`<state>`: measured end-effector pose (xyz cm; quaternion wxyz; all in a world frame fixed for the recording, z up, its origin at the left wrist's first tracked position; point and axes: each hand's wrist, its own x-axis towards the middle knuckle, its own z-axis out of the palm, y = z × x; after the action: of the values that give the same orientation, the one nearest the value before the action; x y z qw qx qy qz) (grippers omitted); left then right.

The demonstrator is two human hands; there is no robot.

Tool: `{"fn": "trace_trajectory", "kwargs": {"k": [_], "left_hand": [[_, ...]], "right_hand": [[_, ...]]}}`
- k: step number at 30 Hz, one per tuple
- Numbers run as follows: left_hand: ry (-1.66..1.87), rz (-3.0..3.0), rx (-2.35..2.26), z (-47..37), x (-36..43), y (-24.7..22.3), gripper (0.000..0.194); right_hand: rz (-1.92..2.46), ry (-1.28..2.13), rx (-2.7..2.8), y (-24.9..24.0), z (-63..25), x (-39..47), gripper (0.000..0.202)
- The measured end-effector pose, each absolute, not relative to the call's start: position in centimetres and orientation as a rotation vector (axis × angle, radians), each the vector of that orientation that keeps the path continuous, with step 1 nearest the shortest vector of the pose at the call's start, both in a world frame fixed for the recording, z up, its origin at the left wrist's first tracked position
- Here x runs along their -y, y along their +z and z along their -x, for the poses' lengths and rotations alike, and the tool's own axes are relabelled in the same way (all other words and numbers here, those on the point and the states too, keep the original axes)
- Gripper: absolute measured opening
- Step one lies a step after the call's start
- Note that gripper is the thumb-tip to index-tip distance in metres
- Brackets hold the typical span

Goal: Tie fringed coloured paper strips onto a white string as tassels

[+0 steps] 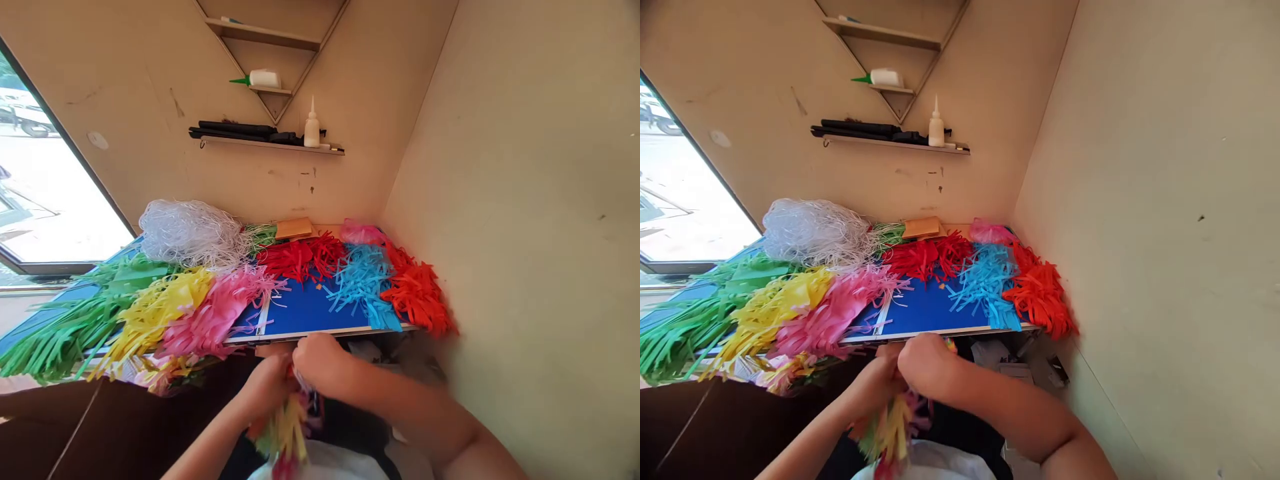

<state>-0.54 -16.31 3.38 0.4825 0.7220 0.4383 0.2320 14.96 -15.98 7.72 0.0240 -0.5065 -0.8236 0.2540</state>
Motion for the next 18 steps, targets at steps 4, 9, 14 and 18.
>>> {"fn": "trace_trajectory", "kwargs": {"k": [4,9,14,18], "left_hand": [[0.900,-1.338,-1.095,-1.1,15.2,1.9,0.028],[1.016,-0.871,-0.934,-2.6,14.9,2.1,0.038],[0.937,-0.545,-0.750,-3.0,12.3,2.1,0.039],[1.087,-0.593,-0.969,-3.1,12.1,-0.3,0.044]], "right_hand": [[1.648,0.014,2.362,6.2,-14.0,18.6,0.032],[1.503,-0.155,2.085,3.7,-15.6,18.4,0.071],[1.495,-0.158,2.014,1.9,-17.6,13.6,0.065],[1.663,0.124,2.206,1.6,-19.3,8.9,0.058]]}}
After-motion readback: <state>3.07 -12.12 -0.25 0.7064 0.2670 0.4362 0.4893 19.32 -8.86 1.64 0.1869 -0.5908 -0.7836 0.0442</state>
